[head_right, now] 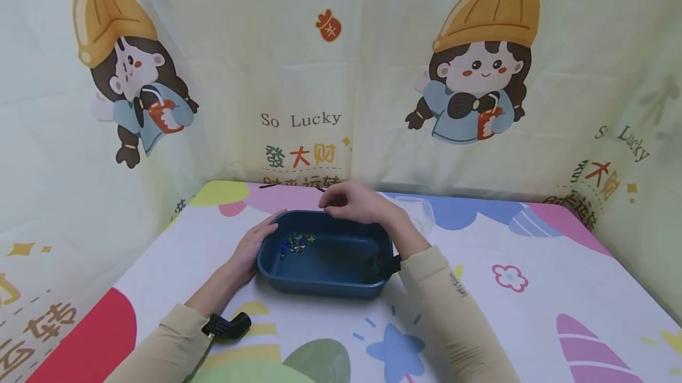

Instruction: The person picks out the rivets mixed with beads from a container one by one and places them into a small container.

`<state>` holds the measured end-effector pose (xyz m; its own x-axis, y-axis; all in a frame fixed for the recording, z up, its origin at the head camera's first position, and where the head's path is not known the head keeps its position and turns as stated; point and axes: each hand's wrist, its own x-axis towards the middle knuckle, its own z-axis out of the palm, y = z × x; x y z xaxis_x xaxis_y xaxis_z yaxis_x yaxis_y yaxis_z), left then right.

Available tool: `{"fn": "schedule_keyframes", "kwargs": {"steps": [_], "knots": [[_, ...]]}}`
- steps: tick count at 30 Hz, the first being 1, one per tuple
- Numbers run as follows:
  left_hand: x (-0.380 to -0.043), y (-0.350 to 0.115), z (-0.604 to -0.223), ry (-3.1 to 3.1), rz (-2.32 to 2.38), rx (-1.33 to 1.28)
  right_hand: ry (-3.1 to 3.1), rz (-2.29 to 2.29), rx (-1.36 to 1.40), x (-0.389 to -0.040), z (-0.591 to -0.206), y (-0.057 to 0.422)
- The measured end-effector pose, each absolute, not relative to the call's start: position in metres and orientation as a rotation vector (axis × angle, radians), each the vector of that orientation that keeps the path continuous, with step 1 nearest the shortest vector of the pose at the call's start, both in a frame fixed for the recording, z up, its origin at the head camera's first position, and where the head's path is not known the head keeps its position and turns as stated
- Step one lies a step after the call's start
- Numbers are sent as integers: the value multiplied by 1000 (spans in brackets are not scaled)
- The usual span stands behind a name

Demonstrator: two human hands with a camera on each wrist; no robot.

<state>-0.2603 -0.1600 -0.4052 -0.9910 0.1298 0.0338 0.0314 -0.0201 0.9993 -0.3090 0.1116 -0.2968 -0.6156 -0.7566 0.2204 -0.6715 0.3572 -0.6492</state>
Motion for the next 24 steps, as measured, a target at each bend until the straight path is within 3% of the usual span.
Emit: {"fn": "schedule_keyframes", "kwargs": {"steps": [24], "knots": [[-262,-160,-407,2139,2184,174,2612,-1240,-1215,-315,-305,178]]}}
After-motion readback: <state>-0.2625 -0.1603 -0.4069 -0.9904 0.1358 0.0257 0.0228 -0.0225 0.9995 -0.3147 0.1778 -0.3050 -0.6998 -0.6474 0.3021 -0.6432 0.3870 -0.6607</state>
